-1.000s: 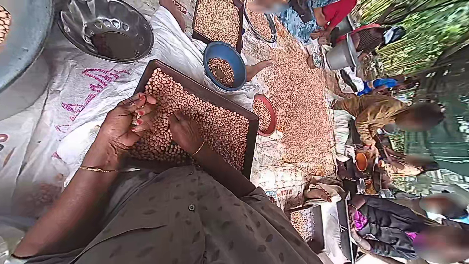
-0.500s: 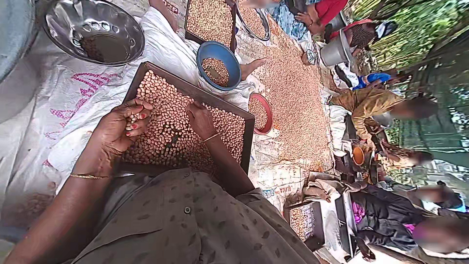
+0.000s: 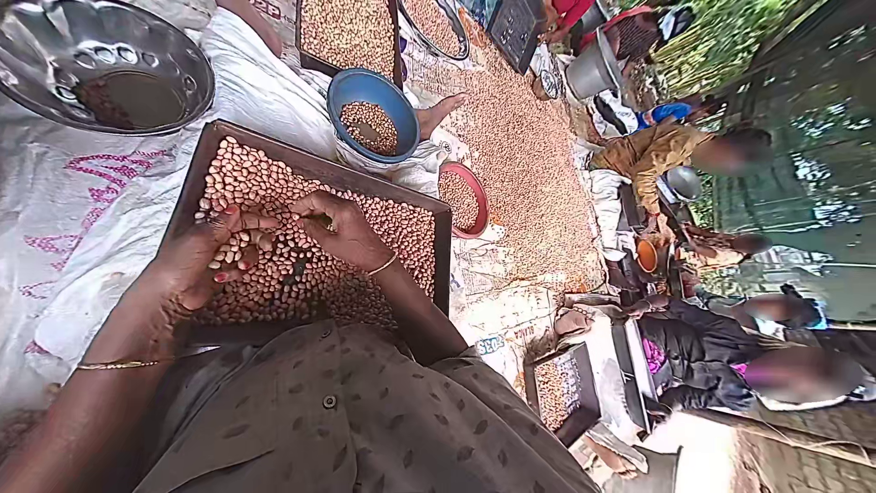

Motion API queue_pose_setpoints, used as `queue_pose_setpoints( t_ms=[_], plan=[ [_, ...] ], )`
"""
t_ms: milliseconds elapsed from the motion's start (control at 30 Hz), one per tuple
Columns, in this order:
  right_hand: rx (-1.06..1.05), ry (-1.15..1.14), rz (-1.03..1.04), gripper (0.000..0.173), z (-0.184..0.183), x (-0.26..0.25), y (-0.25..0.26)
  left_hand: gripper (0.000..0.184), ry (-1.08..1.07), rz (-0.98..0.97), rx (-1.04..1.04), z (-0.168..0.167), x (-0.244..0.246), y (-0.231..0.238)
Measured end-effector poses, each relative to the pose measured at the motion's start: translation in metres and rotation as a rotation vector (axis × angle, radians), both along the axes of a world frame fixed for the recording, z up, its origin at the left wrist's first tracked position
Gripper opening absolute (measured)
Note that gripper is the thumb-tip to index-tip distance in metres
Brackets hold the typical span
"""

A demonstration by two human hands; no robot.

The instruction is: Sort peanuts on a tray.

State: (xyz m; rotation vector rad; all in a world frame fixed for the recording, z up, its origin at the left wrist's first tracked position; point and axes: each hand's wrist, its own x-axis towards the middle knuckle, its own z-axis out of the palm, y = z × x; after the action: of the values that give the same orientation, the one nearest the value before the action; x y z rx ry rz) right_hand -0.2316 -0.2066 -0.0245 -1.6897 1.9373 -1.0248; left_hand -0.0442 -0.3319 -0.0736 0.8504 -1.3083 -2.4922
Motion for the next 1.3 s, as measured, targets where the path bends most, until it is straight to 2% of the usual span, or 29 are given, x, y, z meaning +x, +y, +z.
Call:
queue_pose_setpoints(
  t_ms=[33,67,133,200,267,400,567,667,833,900,933,967,1000,1067,1100,1200,1300],
  plan=[
    [-0.001,-0.138,0.027,0.031,0.011,-0.002,0.003,0.054,0.008,-0.040,0.005,-0.003,0.000,0.000],
    [0.007,-0.177,-0.014,0.035,0.017,-0.011,0.008,0.054,0.025,-0.086,0.015,-0.005,0.000,-0.001],
    [0.047,0.068,-0.247,0.026,0.010,-0.045,0.021,0.047,0.070,-0.127,0.053,-0.006,0.000,-0.001],
    [0.251,0.374,-0.472,0.020,-0.005,-0.077,0.034,0.040,0.102,-0.118,0.103,-0.008,0.000,-0.003],
    [0.476,0.488,-0.562,0.024,-0.017,-0.087,0.042,0.037,0.115,-0.072,0.143,-0.006,-0.002,-0.006],
    [0.546,0.503,-0.607,0.029,-0.026,-0.079,0.044,0.037,0.123,0.053,0.166,-0.003,-0.001,-0.005],
    [0.458,0.559,-0.593,0.020,-0.033,-0.082,0.045,0.038,0.115,0.052,0.123,-0.014,0.000,-0.010],
    [0.528,0.581,-0.606,0.020,-0.030,-0.077,0.043,0.033,0.117,0.080,0.131,-0.017,0.001,-0.008],
    [0.587,0.595,-0.636,0.023,-0.025,-0.074,0.042,0.041,0.087,0.054,0.073,-0.008,0.000,-0.008],
    [0.454,0.519,-0.629,0.023,-0.015,-0.070,0.046,0.047,0.042,0.017,0.046,-0.002,-0.001,-0.005],
    [0.298,0.440,-0.589,0.020,-0.009,-0.066,0.048,0.050,0.021,-0.020,0.034,-0.001,-0.002,-0.003],
    [0.112,0.299,-0.500,0.016,-0.005,-0.058,0.050,0.052,-0.021,-0.059,0.024,0.001,-0.003,-0.001],
    [-0.024,0.059,-0.378,0.016,0.003,-0.045,0.051,0.053,-0.065,-0.111,0.018,0.002,-0.004,0.002],
    [-0.118,-0.376,-0.155,0.027,0.018,-0.019,0.051,0.057,-0.085,-0.249,0.011,0.001,-0.007,0.005],
    [-0.098,-0.412,-0.116,0.032,0.021,-0.016,0.051,0.059,-0.082,-0.323,0.005,0.001,-0.009,0.006],
    [0.002,-0.104,-0.262,0.022,-0.004,-0.041,0.054,0.050,-0.115,-0.427,0.011,0.004,-0.011,0.008],
    [0.187,0.244,-0.358,0.015,-0.034,-0.065,0.060,0.041,-0.079,-0.382,0.068,0.006,-0.009,0.004]
  ],
)
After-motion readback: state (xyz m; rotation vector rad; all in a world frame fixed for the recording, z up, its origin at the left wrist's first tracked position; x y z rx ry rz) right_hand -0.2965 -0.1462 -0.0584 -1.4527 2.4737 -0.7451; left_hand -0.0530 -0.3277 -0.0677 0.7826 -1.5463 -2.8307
